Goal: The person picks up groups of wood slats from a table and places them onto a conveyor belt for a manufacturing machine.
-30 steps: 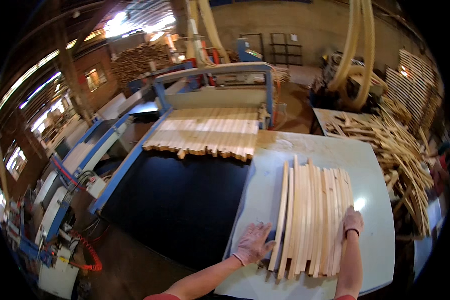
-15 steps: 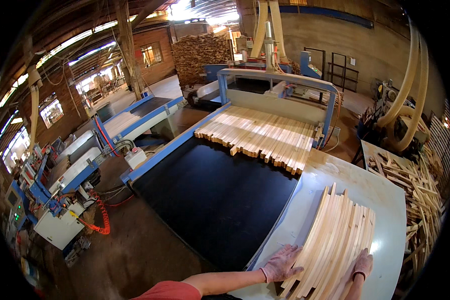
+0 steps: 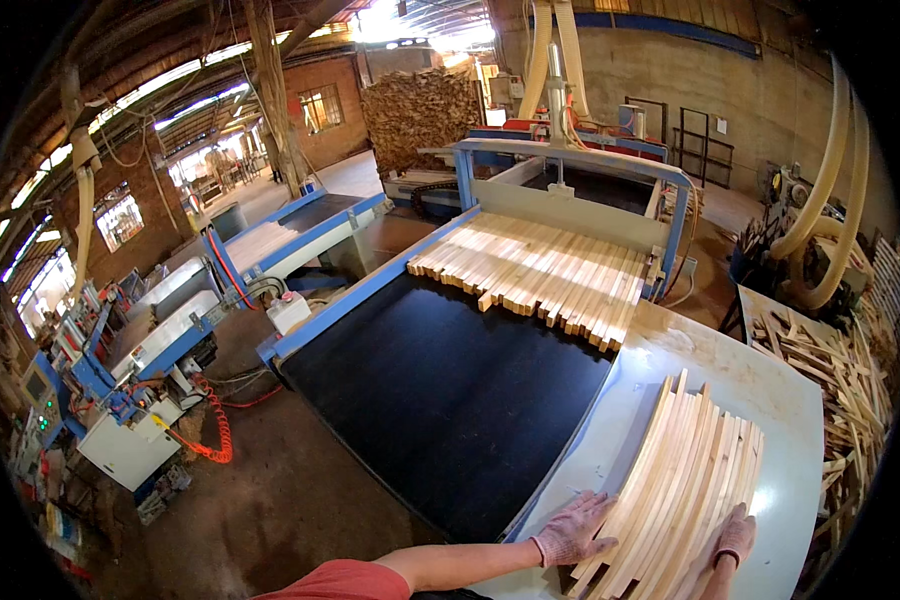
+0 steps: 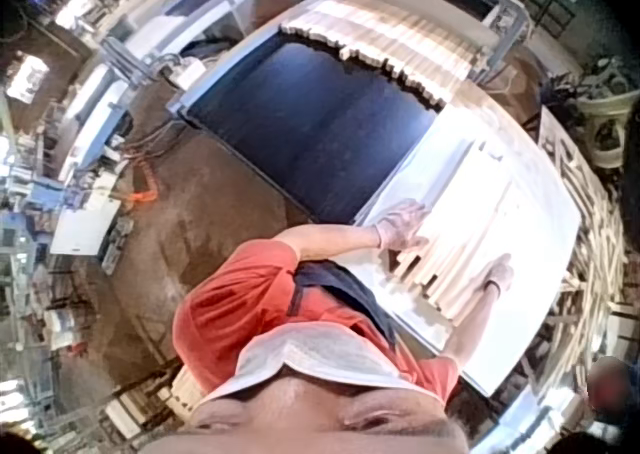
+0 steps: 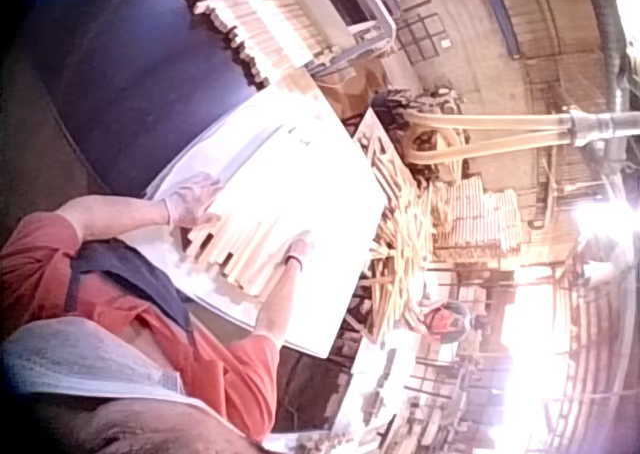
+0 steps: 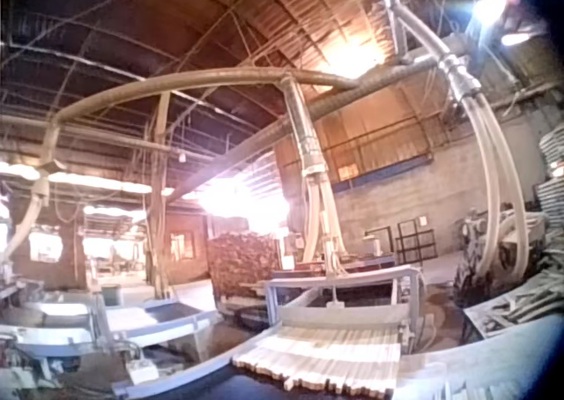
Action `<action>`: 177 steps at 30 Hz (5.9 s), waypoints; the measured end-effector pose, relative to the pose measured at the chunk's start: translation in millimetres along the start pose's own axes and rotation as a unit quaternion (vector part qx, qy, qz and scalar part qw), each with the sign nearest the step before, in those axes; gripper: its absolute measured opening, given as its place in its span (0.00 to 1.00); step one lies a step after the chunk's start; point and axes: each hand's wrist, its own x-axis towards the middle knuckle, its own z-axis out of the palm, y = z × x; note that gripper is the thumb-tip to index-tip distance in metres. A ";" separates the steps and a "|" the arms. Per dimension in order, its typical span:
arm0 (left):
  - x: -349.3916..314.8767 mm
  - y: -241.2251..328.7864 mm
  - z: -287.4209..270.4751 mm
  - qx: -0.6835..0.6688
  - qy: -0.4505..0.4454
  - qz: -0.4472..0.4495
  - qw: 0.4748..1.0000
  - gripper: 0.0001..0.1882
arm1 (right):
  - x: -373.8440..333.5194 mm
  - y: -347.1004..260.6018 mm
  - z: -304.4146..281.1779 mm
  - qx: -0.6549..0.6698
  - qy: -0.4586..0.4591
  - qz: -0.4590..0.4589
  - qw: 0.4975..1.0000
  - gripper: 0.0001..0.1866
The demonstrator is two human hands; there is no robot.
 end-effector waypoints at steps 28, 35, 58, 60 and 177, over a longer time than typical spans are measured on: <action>-2.8 5.4 -6.8 0.009 0.019 0.025 0.999 0.46 | -17.2 -10.6 -16.7 0.030 -0.004 0.005 1.000 0.35; -6.1 4.6 -3.7 0.005 0.023 0.005 1.000 0.45 | -22.1 -10.4 -19.0 0.038 -0.029 0.011 0.999 0.35; 12.4 -55.5 -23.6 -0.149 0.060 -0.041 0.986 0.51 | -100.3 -97.9 -37.3 0.003 -0.099 0.028 0.995 0.41; -2.4 -107.7 -41.8 -0.260 0.065 -0.040 0.963 0.51 | -132.2 -134.1 -28.7 0.007 -0.129 0.005 0.992 0.40; -754.8 655.7 714.9 0.098 -0.514 0.594 0.610 0.41 | -1138.4 1129.9 -349.0 -0.084 0.231 0.811 0.531 0.36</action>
